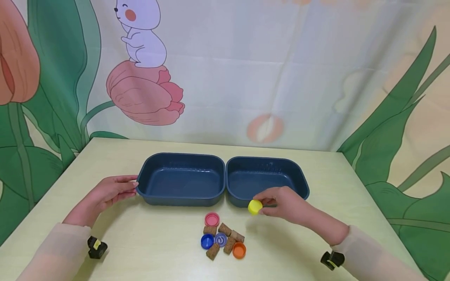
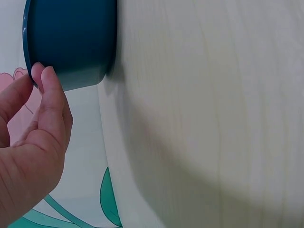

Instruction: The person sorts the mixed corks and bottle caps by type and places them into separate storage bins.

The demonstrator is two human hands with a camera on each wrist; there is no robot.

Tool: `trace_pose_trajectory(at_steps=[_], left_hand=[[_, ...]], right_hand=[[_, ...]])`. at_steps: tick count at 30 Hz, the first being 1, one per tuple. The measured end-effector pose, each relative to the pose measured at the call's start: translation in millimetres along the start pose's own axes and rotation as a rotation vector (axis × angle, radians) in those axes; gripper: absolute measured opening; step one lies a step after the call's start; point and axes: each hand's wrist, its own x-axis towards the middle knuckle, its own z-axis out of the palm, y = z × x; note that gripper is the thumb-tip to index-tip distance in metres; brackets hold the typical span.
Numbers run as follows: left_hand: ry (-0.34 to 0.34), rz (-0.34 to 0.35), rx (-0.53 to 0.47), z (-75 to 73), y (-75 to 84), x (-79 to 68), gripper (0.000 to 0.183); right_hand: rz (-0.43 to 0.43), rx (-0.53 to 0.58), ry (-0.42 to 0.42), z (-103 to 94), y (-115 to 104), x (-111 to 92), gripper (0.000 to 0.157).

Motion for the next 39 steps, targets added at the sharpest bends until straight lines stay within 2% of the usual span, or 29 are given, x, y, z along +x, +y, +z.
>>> trace_pose_trajectory(at_steps=[9,16,22,25,32,39], left_hand=[[-0.009,0.002,-0.014,0.5,0.5,-1.2,0.029],[-0.014,0.002,-0.019,0.1,0.2,-1.2,0.044],[-0.012,-0.002,-0.019,-0.3,0.5,-0.3,0.048],[-0.014,-0.002,-0.021,-0.6,0.5,-0.2,0.046],[-0.03,-0.006,-0.058,-1.1,-1.5,-0.1,0.025],[-0.027,-0.015,-0.052,-1.4,0.4,0.2,0.031]], right_hand=[[-0.009,-0.009,0.013,-16.5,-3,-3,0.036],[0.009,-0.007,0.015,-26.3,-8,-4,0.038],[0.019,-0.007,0.005,-32.1,-10,-3,0.038],[0.019,-0.001,0.002,-35.4,-11,-3,0.038],[0.034,0.01,-0.001,-44.7,-15,-3,0.038],[0.032,-0.002,-0.003,-58.3,-21,-1,0.038]])
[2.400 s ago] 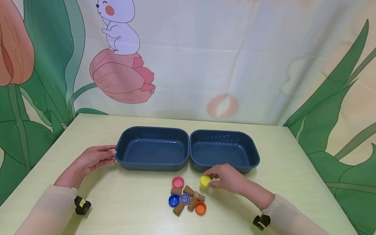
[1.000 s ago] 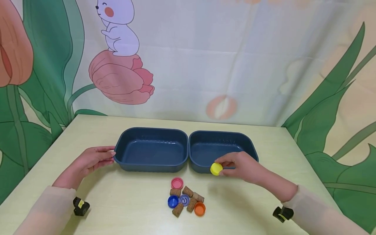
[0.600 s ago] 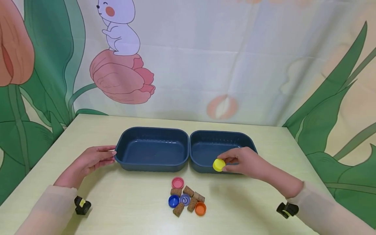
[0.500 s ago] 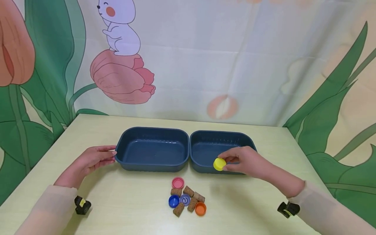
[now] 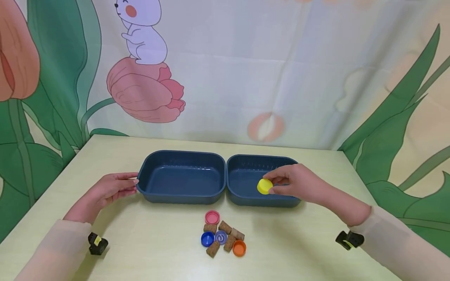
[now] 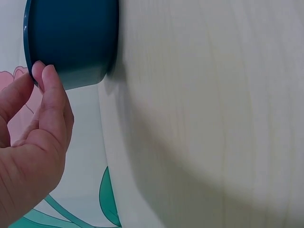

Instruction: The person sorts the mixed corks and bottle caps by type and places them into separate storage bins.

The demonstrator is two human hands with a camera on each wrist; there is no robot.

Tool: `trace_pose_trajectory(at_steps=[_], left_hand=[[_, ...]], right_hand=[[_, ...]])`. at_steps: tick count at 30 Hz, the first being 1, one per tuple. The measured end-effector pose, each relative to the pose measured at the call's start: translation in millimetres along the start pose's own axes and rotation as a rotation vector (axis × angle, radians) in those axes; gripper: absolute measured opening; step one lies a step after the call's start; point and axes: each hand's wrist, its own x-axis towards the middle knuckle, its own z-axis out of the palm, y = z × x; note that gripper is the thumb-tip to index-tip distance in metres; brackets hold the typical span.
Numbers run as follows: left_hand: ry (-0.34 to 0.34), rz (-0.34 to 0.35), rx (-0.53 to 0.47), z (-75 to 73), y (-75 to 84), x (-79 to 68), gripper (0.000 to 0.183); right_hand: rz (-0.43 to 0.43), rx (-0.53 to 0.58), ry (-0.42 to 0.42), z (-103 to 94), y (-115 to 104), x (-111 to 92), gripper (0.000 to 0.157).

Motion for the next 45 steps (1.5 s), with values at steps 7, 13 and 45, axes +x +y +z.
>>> trace_pose_trajectory(at_steps=[7,13,45], left_hand=[[0.011,-0.013,0.004,-0.6,0.9,0.0,0.034],[0.027,-0.023,0.034,3.5,3.1,-1.0,0.053],[0.027,-0.027,0.02,1.8,1.4,0.4,0.052]], right_hand=[[0.024,0.0,0.009,-15.5,-6,3,0.039],[0.03,0.011,0.016,-28.1,-10,6,0.041],[0.059,-0.045,0.031,-67.0,0,51,0.035]])
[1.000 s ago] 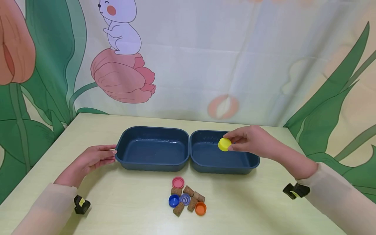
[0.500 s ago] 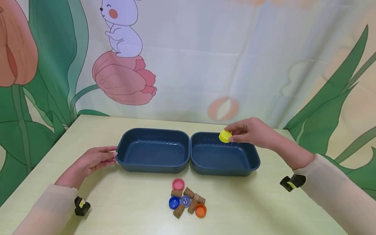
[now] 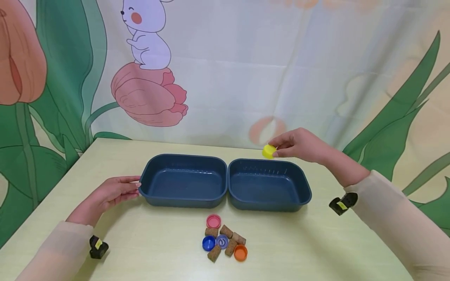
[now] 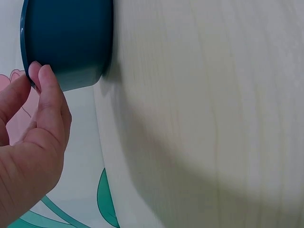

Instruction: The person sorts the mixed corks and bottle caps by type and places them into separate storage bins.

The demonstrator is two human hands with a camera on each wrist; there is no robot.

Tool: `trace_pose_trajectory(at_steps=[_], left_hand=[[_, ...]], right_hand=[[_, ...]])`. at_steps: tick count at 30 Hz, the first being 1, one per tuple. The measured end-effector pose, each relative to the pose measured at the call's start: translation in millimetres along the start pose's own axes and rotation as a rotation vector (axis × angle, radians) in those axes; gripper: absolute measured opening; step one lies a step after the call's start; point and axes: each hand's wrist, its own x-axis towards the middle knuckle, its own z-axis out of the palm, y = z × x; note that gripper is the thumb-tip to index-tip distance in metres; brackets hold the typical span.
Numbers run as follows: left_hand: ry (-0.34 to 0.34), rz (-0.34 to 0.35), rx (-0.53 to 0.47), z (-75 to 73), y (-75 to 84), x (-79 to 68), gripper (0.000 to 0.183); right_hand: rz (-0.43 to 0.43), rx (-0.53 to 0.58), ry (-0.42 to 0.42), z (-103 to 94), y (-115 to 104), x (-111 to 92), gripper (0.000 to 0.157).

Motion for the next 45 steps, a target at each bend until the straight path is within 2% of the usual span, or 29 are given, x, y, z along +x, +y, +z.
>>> trace_pose_trajectory(at_steps=[12,27,36,45], left_hand=[[-0.003,-0.002,0.009,0.3,0.7,-0.2,0.055],[0.0,-0.002,0.029,-1.2,-2.4,1.4,0.058],[-0.004,-0.001,0.027,-1.2,-1.7,1.1,0.06],[-0.011,-0.001,0.019,-0.9,-1.4,0.5,0.06]], right_hand=[[0.009,-0.01,-0.022,-0.8,12,20,0.036],[0.007,0.063,-0.084,5.5,39,40,0.036],[-0.02,0.042,-0.124,11.0,49,48,0.035],[-0.01,0.033,-0.138,19.2,60,58,0.034]])
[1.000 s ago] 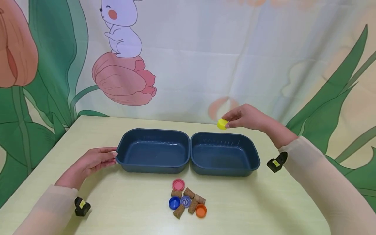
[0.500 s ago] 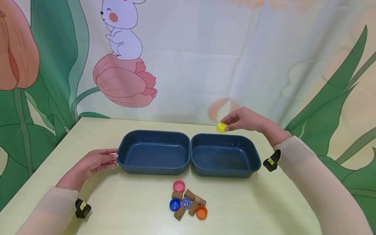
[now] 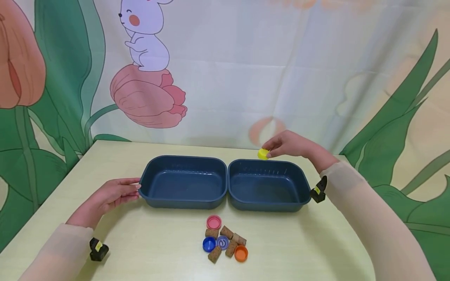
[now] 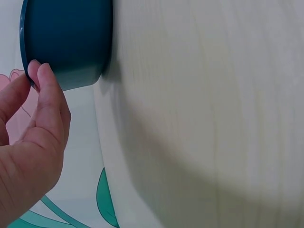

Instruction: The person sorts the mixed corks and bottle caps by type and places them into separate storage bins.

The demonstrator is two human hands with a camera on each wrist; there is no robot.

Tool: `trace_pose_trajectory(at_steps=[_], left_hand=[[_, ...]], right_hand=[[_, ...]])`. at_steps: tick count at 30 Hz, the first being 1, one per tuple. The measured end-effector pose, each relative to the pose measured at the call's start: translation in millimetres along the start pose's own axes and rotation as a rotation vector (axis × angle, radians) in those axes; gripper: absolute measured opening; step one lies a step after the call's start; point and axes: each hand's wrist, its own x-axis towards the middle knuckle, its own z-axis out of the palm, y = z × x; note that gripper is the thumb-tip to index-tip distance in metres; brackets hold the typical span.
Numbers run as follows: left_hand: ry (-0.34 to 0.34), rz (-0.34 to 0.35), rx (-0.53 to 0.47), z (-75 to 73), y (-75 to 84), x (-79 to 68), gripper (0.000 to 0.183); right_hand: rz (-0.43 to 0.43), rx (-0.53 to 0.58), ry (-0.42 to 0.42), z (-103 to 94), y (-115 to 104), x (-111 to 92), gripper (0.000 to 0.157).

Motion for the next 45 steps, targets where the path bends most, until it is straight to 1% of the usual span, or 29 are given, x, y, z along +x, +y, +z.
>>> trace_pose_trajectory(at_steps=[6,12,21,29,33,38,45], left_hand=[[0.001,0.001,0.004,-1.0,-1.9,-0.3,0.059],[0.002,0.015,0.015,-2.4,-2.0,-1.2,0.058],[-0.003,0.022,0.018,-2.4,-2.5,-0.3,0.056],[-0.003,0.017,0.016,0.1,-2.7,-2.3,0.056],[0.005,0.005,0.007,1.2,-3.1,-2.8,0.054],[0.009,0.006,0.007,2.1,-2.2,-2.6,0.056],[-0.001,0.017,0.011,1.0,-0.1,-2.0,0.058]], right_hand=[[-0.009,0.027,-0.011,5.6,4,6,0.033],[-0.014,0.05,-0.021,17.2,10,12,0.035],[-0.036,0.043,-0.051,33.8,17,23,0.033],[-0.009,0.045,-0.106,45.4,22,31,0.037],[0.0,0.019,-0.127,48.0,23,34,0.037],[0.009,-0.008,-0.13,48.6,24,36,0.037],[0.022,-0.004,-0.135,49.7,29,39,0.038]])
